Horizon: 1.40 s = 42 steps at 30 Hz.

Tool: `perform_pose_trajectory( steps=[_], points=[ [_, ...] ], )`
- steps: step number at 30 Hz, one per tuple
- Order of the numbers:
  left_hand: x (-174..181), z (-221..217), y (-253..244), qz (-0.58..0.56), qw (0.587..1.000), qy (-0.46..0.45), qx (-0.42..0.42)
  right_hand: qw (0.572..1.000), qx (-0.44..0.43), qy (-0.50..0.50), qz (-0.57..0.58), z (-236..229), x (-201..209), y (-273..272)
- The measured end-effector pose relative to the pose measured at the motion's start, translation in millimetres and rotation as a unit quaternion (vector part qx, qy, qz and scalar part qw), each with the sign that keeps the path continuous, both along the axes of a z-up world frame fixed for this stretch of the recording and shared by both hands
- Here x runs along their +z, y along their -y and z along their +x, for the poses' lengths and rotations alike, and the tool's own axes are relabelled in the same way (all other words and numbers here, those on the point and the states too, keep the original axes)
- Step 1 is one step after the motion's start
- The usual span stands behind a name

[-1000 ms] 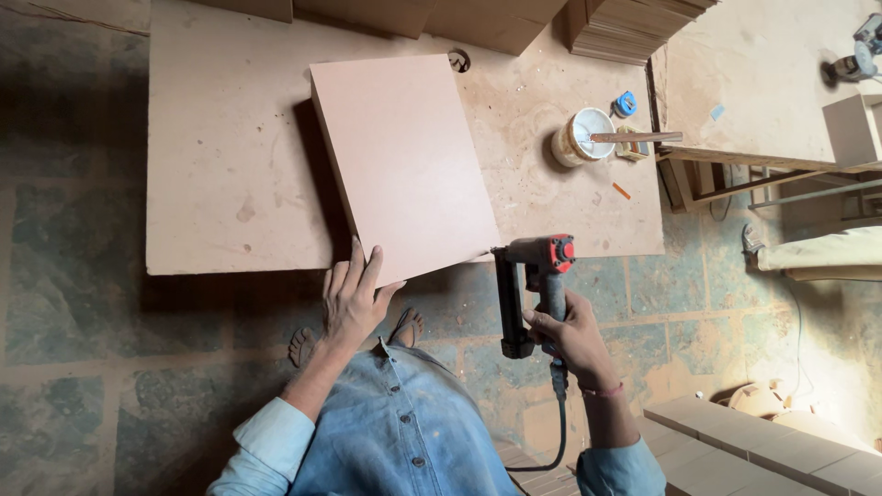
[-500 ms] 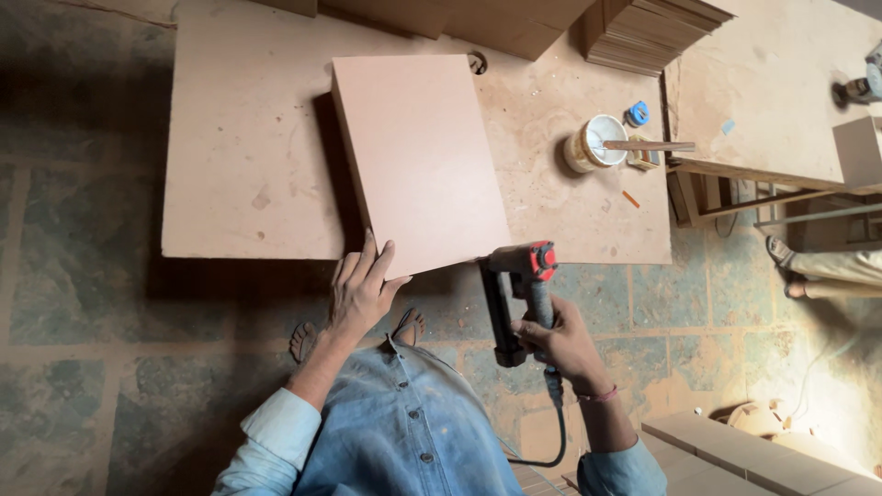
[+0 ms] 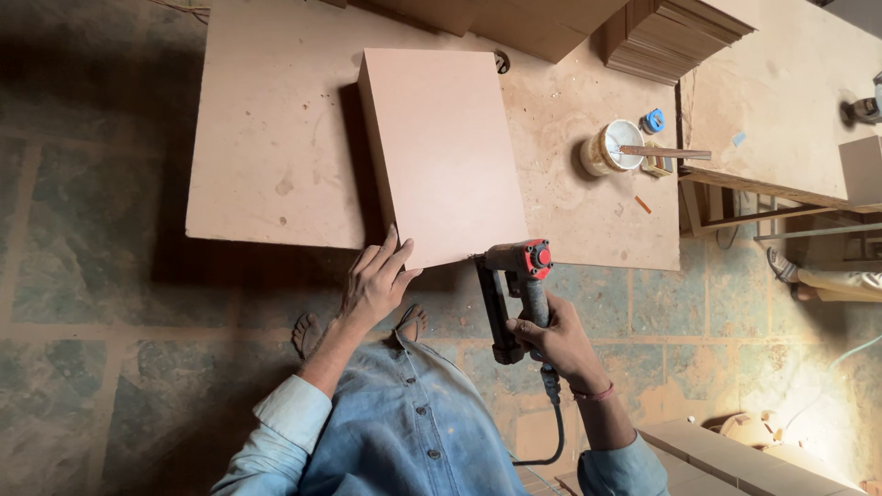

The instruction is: The person assembles rectangular wooden boxes by applying glue to the edges of a base frame and attaching side panels. They use a pneumatic nail gun to secure the panels and repeat the process for multiple units.

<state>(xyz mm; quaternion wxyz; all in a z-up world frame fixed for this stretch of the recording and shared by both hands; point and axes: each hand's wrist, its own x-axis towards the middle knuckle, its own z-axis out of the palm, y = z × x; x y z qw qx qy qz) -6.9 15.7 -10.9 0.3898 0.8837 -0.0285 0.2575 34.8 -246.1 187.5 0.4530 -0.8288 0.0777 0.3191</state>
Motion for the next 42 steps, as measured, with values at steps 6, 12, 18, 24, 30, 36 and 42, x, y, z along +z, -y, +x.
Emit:
perform_pose_trajectory(
  steps=[6,12,18,24,30,36,42],
  points=[
    [3,-4,-8,-0.048,0.998,0.031,-0.027,1.000,0.028,0.002,0.001,-9,5,-20],
    [18,-10,-26,-0.038,0.997,0.006,-0.062,0.994,0.106,0.013,0.011,-22,11,-54],
    [23,-12,-39,-0.028,0.994,-0.051,-0.093,0.996,0.081,-0.001,-0.021,-27,11,-65],
    [7,6,-41,-0.087,0.991,-0.030,-0.097,1.000,0.013,-0.007,-0.011,-41,-6,-51],
    [19,163,-95,-0.018,0.991,-0.124,-0.050,0.996,0.081,-0.024,0.041,-61,-23,-72],
    [26,249,-152,-0.029,0.984,-0.159,-0.079,0.995,-0.021,0.001,0.101,-48,-48,-80],
    [28,134,-127,0.098,0.991,-0.080,-0.035,0.985,-0.153,0.085,0.011,-8,-32,23]
  ],
)
